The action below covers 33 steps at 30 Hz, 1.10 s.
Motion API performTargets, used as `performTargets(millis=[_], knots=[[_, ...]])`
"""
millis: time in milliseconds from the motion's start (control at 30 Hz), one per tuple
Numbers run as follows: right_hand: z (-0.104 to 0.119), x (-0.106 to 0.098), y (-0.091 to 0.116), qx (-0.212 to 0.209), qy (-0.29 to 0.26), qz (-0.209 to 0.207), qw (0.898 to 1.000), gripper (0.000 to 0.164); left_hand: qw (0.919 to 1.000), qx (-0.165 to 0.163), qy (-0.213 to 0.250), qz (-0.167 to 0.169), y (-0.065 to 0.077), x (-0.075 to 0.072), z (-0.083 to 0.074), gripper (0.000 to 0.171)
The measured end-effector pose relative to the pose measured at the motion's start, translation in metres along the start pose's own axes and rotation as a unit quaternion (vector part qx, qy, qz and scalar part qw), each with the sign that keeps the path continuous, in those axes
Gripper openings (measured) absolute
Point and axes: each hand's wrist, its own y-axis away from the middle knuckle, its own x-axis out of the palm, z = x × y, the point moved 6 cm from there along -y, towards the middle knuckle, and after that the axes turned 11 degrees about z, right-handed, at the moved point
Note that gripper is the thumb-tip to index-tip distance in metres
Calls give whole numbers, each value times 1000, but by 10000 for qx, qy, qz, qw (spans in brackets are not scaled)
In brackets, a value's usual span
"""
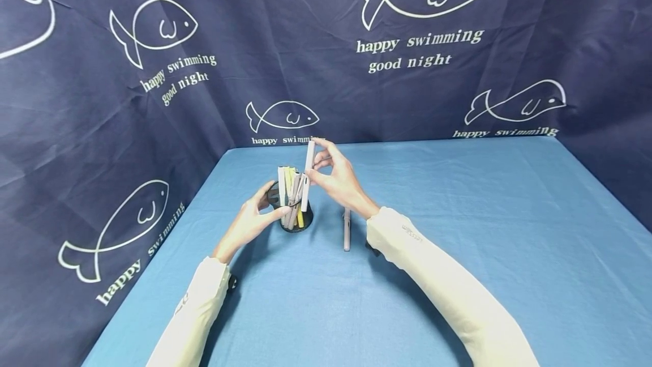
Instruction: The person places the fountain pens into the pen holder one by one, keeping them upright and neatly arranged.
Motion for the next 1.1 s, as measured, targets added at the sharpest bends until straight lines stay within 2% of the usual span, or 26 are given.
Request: performTargets(millis=[267,800,1100], knots=[[2,1,-5,-82,10,-153,9998,68,9999,-69,-103,-28,0,-1,-1,85],[0,3,-11,-74,52,-382,9992,67,9999,-6,-116,-29,0,0,-3,85],[-1,8,-12,-92,67,-569,9983,68,9999,-127,-43,-31,2,-1,0,87]])
